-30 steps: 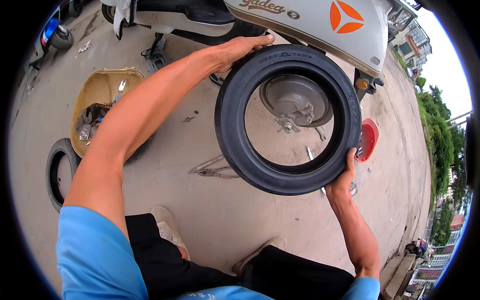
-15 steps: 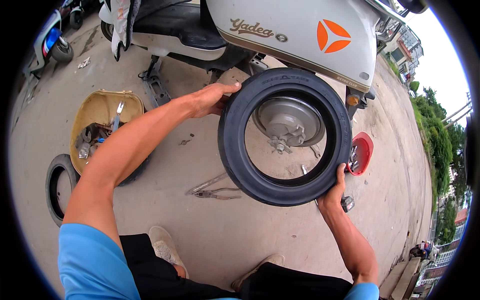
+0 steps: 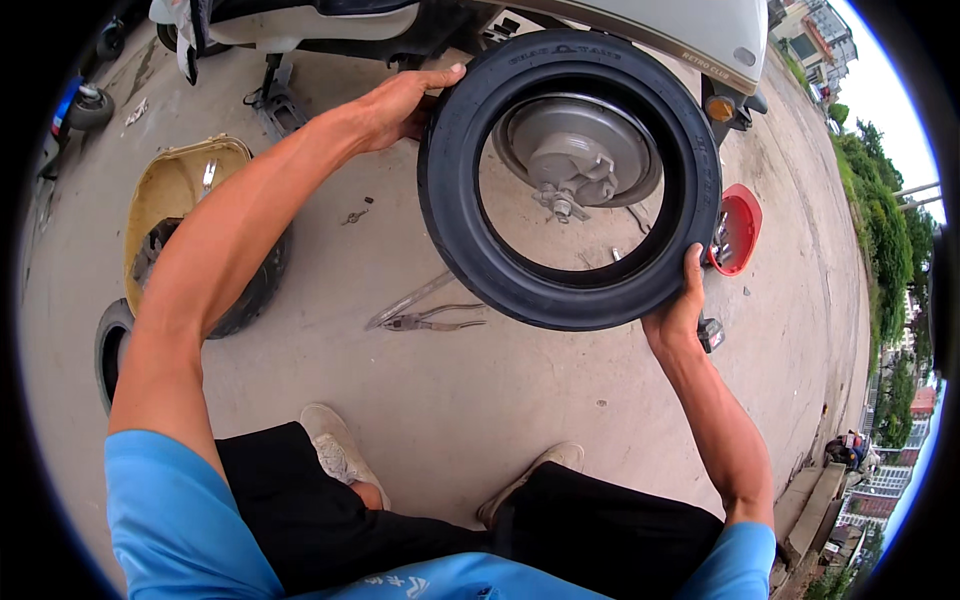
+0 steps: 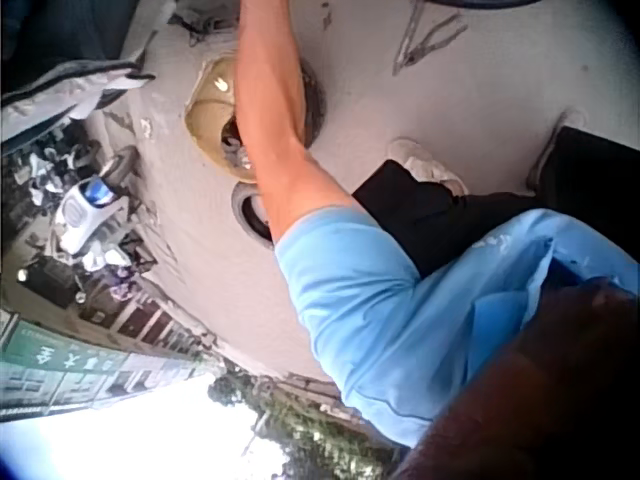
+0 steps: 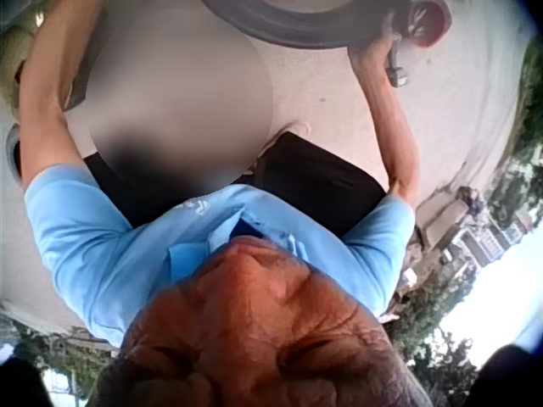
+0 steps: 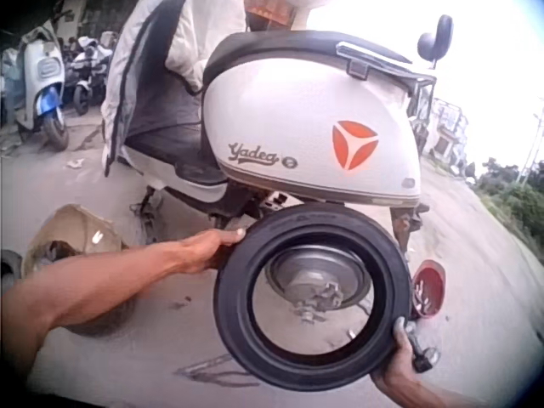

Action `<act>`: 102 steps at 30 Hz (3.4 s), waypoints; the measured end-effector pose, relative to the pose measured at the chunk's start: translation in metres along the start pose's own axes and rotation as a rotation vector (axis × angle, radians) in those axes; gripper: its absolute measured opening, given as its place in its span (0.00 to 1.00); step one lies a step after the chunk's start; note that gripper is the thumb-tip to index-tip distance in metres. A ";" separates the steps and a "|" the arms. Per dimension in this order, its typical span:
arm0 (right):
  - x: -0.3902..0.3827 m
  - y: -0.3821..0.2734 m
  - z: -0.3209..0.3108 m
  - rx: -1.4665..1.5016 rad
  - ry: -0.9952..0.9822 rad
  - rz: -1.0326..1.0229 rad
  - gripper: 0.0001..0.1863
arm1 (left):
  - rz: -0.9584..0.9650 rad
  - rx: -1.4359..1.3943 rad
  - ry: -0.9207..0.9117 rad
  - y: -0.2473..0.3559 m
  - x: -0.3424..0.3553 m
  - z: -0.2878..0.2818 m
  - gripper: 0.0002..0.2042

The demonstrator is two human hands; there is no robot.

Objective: The person removes a new tire from its plastic packaging and fits it onto the rear wheel rim of a scooter using their hands and a metal tire lever.

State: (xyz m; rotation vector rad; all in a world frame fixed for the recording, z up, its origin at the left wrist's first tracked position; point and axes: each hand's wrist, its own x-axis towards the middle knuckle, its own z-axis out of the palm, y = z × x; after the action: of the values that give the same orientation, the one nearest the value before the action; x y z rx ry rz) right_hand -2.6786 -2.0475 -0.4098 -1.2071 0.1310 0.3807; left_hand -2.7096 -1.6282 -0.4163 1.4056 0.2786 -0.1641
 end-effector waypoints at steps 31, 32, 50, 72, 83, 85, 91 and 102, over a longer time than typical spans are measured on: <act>-0.003 -0.010 0.001 0.079 -0.021 0.066 0.44 | 0.028 0.020 0.089 0.022 -0.004 0.015 0.35; -0.005 -0.013 0.003 0.081 -0.033 0.069 0.43 | 0.033 0.009 0.070 0.021 -0.003 0.014 0.35; 0.005 0.009 -0.016 -0.027 0.012 0.237 0.52 | 0.134 0.117 0.145 0.038 0.013 0.036 0.30; 0.097 -0.029 -0.004 -0.765 0.168 -0.711 0.45 | 0.790 0.498 0.347 0.005 0.045 0.064 0.33; 0.109 -0.015 -0.014 -0.755 0.210 -0.823 0.44 | 0.893 0.626 0.436 0.010 0.048 0.067 0.31; 0.110 -0.012 -0.015 -0.752 0.207 -0.829 0.44 | 0.888 0.633 0.429 0.012 0.047 0.068 0.31; 0.112 0.009 -0.029 -0.718 0.169 -0.920 0.45 | 1.040 0.743 0.423 0.013 0.046 0.071 0.29; 0.122 0.013 -0.036 -0.669 0.122 -0.885 0.46 | 1.022 0.811 0.400 0.024 0.049 0.073 0.27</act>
State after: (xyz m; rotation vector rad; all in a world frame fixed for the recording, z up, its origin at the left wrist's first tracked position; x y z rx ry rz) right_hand -2.5665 -2.0508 -0.4703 -1.8021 -0.4563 -0.4693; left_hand -2.6497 -1.6936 -0.3978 2.2109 -0.2438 0.9499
